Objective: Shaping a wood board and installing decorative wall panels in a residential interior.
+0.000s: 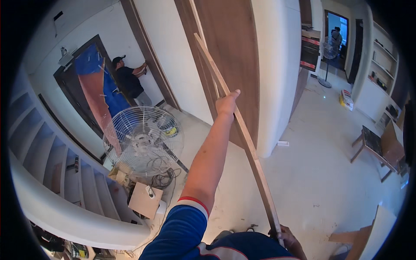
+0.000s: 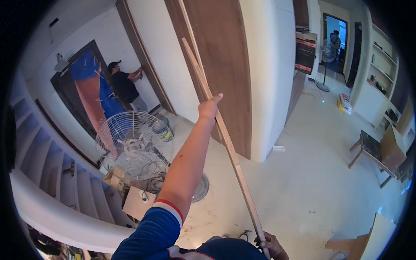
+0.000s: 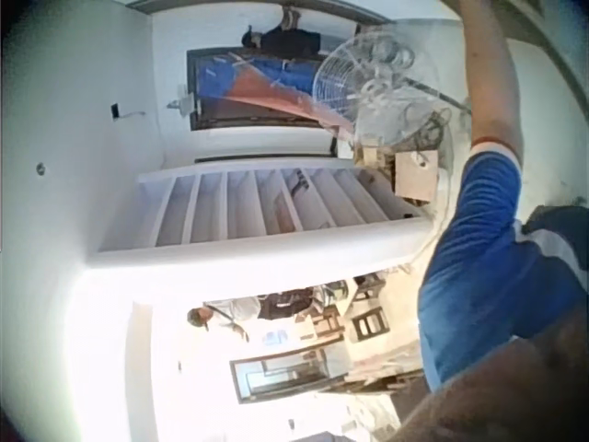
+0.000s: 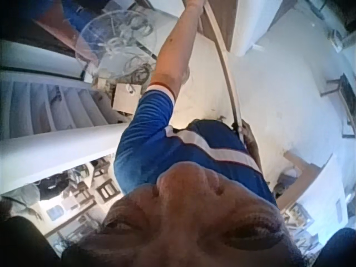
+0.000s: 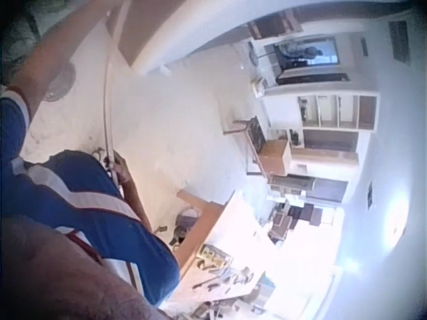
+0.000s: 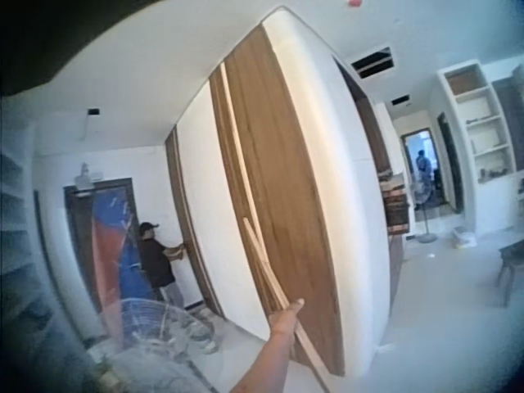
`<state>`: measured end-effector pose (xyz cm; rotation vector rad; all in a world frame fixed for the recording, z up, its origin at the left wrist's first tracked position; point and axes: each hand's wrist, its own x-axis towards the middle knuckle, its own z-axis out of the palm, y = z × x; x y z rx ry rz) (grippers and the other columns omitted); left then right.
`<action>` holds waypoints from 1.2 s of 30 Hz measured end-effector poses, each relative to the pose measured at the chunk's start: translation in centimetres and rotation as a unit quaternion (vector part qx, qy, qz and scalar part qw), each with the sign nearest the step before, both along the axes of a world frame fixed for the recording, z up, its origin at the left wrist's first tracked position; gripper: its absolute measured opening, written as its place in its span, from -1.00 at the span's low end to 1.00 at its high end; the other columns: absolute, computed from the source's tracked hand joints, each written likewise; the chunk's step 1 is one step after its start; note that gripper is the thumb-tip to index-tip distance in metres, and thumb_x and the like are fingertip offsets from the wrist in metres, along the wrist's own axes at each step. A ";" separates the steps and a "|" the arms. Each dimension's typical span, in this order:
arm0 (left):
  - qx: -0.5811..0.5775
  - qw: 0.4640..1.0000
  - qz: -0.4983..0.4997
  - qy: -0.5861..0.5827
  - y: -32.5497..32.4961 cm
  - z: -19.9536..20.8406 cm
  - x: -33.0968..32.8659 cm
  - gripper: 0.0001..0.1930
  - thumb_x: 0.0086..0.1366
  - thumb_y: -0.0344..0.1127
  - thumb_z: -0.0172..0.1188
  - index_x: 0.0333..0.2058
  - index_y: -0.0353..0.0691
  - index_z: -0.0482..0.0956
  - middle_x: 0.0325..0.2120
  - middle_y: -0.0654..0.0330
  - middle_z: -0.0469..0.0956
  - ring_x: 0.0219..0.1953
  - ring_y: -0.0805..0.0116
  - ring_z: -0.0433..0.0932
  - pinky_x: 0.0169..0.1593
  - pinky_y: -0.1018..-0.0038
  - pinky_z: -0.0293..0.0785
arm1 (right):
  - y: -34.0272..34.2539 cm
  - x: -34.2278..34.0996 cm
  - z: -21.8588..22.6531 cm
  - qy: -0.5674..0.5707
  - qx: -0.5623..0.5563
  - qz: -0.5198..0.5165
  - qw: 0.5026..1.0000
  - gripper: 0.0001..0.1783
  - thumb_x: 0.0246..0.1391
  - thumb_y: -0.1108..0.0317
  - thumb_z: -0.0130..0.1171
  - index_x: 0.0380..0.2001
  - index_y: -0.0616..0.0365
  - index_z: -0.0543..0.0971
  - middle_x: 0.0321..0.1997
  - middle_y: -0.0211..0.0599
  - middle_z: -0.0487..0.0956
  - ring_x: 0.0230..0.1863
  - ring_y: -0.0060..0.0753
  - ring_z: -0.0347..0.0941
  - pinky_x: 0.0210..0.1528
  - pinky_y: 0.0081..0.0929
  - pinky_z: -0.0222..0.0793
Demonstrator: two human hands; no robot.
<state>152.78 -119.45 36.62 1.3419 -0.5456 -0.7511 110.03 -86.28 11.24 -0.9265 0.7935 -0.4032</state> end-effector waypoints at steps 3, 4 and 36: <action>0.008 0.999 0.033 -0.027 -3.6 0.8 5.2 -0.41 0.01 -0.09 0.53 -0.17 -0.53 0.61 -0.13 -0.13 0.62 -0.09 0.09 0.61 0.01 0.22 0.51 | -4.9 3.2 0.4 0.000 -0.007 0.034 0.999 -0.15 -0.28 -0.18 0.38 -0.04 0.29 0.54 -0.16 -0.16 0.58 -0.15 -0.27 0.54 -0.16 -0.37 0.48; 0.007 0.999 0.046 -0.023 -4.8 1.2 7.1 -0.39 0.01 -0.07 0.53 -0.16 -0.53 0.61 -0.12 -0.14 0.62 -0.08 0.07 0.61 0.04 0.23 0.50 | -6.4 4.4 0.7 -0.001 -0.010 0.034 0.999 -0.15 -0.28 -0.18 0.38 -0.04 0.29 0.54 -0.16 -0.16 0.58 -0.15 -0.27 0.54 -0.16 -0.37 0.48; -0.142 0.989 -0.013 -0.049 -40.3 19.1 46.6 -0.25 0.19 0.03 0.39 0.17 -0.40 0.37 0.03 -0.11 0.54 0.00 -0.06 0.60 0.06 -0.14 0.48 | -58.1 42.6 11.3 -0.069 -0.059 0.119 0.989 -0.25 -0.36 -0.03 0.48 -0.11 0.25 0.55 -0.25 -0.37 0.49 -0.26 -0.46 0.39 -0.18 -0.50 0.31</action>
